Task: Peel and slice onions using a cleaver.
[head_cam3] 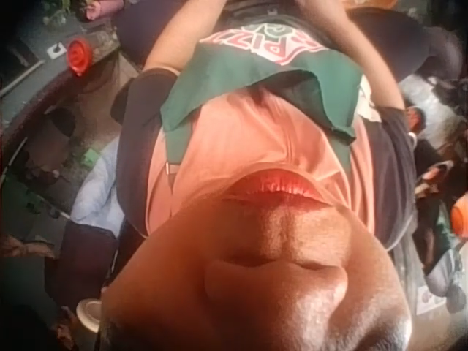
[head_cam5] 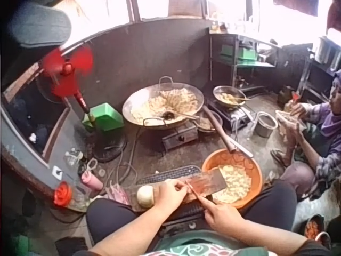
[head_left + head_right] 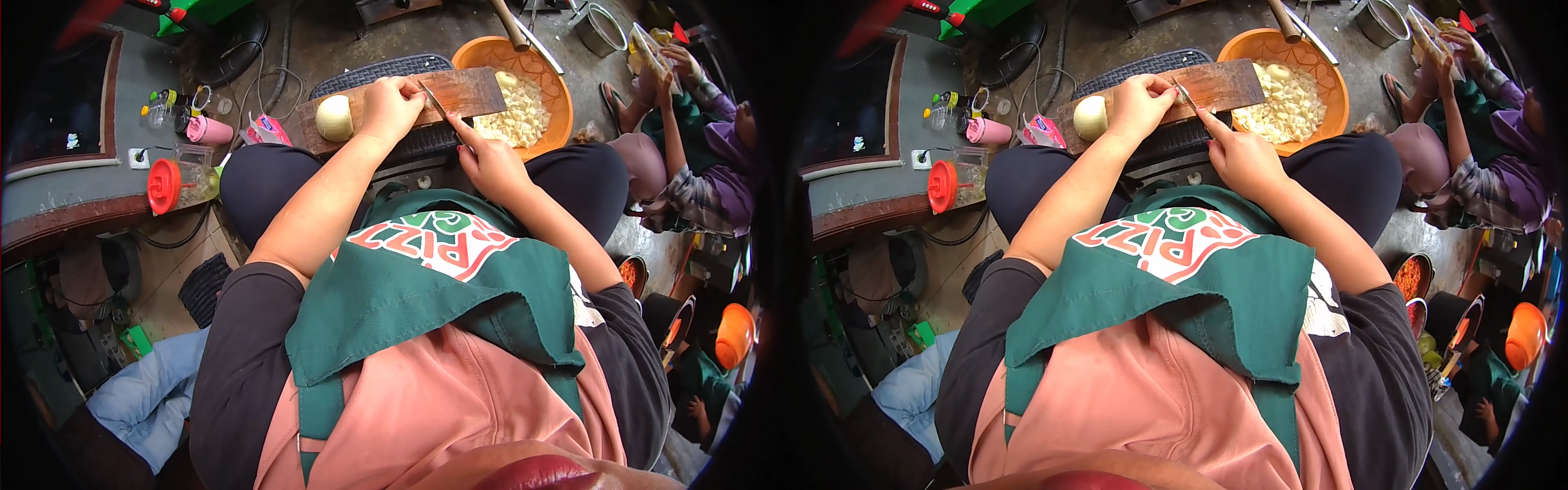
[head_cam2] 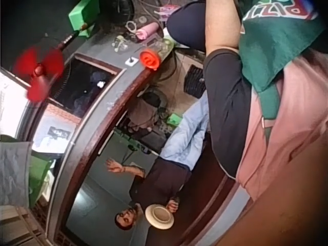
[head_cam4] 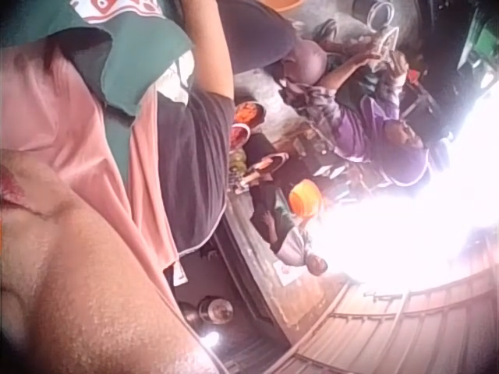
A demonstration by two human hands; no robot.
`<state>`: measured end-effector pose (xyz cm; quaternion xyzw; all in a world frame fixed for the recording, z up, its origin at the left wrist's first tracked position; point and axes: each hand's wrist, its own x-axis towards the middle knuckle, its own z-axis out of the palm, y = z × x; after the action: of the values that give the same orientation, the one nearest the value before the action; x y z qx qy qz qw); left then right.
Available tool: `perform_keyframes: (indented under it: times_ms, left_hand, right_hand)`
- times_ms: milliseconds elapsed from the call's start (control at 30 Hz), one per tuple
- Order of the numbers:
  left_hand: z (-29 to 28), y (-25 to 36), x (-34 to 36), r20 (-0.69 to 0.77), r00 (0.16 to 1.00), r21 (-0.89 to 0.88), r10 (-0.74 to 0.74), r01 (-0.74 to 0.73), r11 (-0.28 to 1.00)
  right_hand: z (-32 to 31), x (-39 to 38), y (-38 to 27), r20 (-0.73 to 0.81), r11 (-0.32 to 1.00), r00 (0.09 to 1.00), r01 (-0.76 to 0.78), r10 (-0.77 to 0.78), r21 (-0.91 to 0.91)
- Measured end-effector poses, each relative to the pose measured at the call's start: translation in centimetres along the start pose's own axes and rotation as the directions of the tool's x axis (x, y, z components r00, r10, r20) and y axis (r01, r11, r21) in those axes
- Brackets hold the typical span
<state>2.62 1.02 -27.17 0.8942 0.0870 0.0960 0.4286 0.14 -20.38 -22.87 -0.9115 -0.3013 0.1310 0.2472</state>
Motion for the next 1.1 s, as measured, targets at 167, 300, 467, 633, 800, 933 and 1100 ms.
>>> perform_keyframes:
  times_ms: [167, 300, 467, 633, 800, 933, 1100]
  left_hand:
    - [-0.3, 0.8, -0.1, 0.011, 0.998, 0.041, -0.059, 0.058, 0.997]
    - [0.0, 0.6, -0.1, -0.023, 0.999, 0.004, -0.046, 0.046, 0.999]
    - [0.3, 0.6, -0.4, -0.058, 0.998, 0.07, 0.032, -0.028, 0.997]
    - [0.6, 0.2, -0.1, -0.076, 0.997, 0.022, 0.008, -0.006, 1.0]
    - [0.7, -0.1, 0.1, -0.058, 0.998, 0.022, 0.012, -0.011, 1.0]
    - [0.7, 0.0, -0.1, -0.065, 0.998, 0.008, 0.027, -0.027, 1.0]
    - [0.3, 0.6, -0.2, -0.034, 0.999, 0.077, 0.012, -0.01, 0.997]
  right_hand:
    - [0.1, -0.1, 0.6, -0.051, 0.999, 0.999, -0.002, 0.004, 0.039]
    - [-0.4, -0.3, 0.0, -0.001, 0.998, 0.998, -0.059, 0.059, 0.02]
    - [-0.2, -0.7, -0.4, 0.03, 0.998, 0.998, -0.046, 0.048, -0.05]
    - [-0.4, -0.6, -0.9, 0.048, 0.992, 0.999, -0.017, 0.023, -0.125]
    - [1.1, 1.0, -0.5, -0.026, 0.991, 0.999, 0.028, -0.032, -0.131]
    - [0.8, 1.4, -0.4, -0.063, 0.994, 0.997, 0.025, -0.032, -0.11]
    - [0.1, 0.1, -0.2, -0.078, 0.997, 0.994, -0.079, 0.079, 0.0]
